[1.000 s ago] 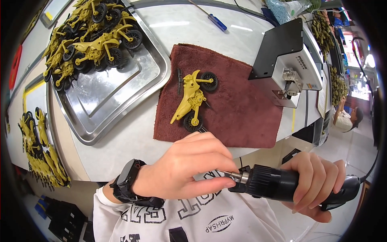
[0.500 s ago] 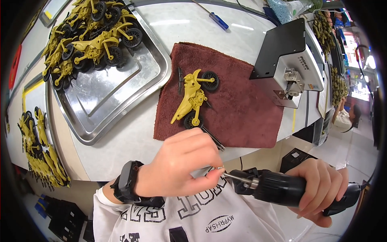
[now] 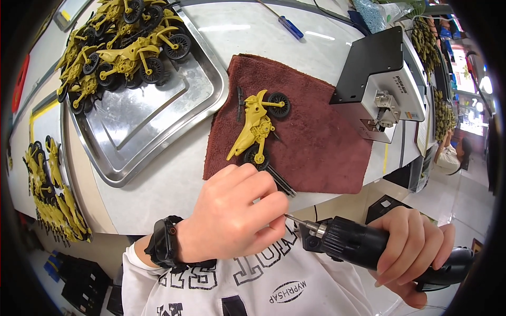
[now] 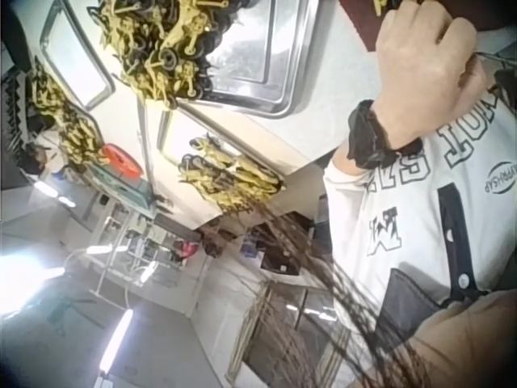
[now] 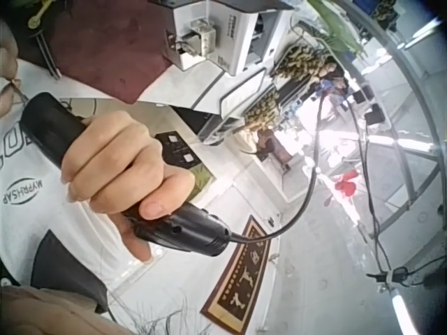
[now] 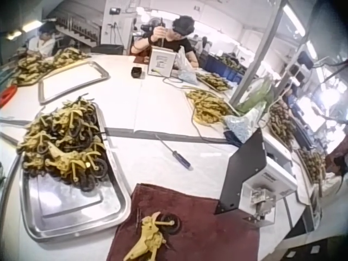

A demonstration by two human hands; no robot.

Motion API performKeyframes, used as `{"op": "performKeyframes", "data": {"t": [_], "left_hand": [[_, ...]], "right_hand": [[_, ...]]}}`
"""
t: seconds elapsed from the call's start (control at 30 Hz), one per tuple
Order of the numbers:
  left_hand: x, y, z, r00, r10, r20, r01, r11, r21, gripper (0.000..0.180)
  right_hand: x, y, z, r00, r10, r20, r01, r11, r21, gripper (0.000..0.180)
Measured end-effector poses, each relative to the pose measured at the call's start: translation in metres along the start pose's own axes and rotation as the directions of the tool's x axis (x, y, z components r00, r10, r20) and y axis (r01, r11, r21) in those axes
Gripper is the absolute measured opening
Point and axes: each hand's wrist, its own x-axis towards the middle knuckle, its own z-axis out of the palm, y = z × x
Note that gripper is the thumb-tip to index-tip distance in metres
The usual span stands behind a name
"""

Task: Assembling small yellow toy motorcycles using an electric screwdriver and other tools at a factory workbench.

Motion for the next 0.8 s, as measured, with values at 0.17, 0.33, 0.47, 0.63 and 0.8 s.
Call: {"op": "performKeyframes", "data": {"t": [0.17,0.33,0.47,0.63,0.8], "left_hand": [[-0.002,0.001,-0.003,1.0,0.005,-0.007,-0.005,1.0,-0.004,0.017],[-0.003,0.0,-0.003,1.0,0.021,0.015,-0.021,1.0,-0.01,0.016],[-0.003,-0.001,-0.005,1.0,0.014,0.021,-0.015,1.0,0.019,0.016],[-0.003,-0.001,-0.007,0.998,0.02,0.055,-0.02,1.0,0.001,0.022],[-0.004,-0.004,-0.004,0.996,0.046,0.078,-0.047,0.999,0.016,0.023]], "right_hand": [[0.003,0.0,-0.001,1.0,0.012,0.011,-0.012,1.0,-0.021,0.044],[0.001,-0.003,-0.002,1.0,0.004,0.014,-0.003,1.0,-0.025,0.044],[0.001,0.002,-0.012,0.998,0.014,0.054,-0.018,0.998,0.067,0.044],[0.002,-0.001,-0.001,1.0,-0.001,0.031,0.001,1.0,-0.012,0.045],[-0.004,0.003,0.001,0.997,0.05,-0.052,-0.055,0.993,-0.1,0.051]]}}
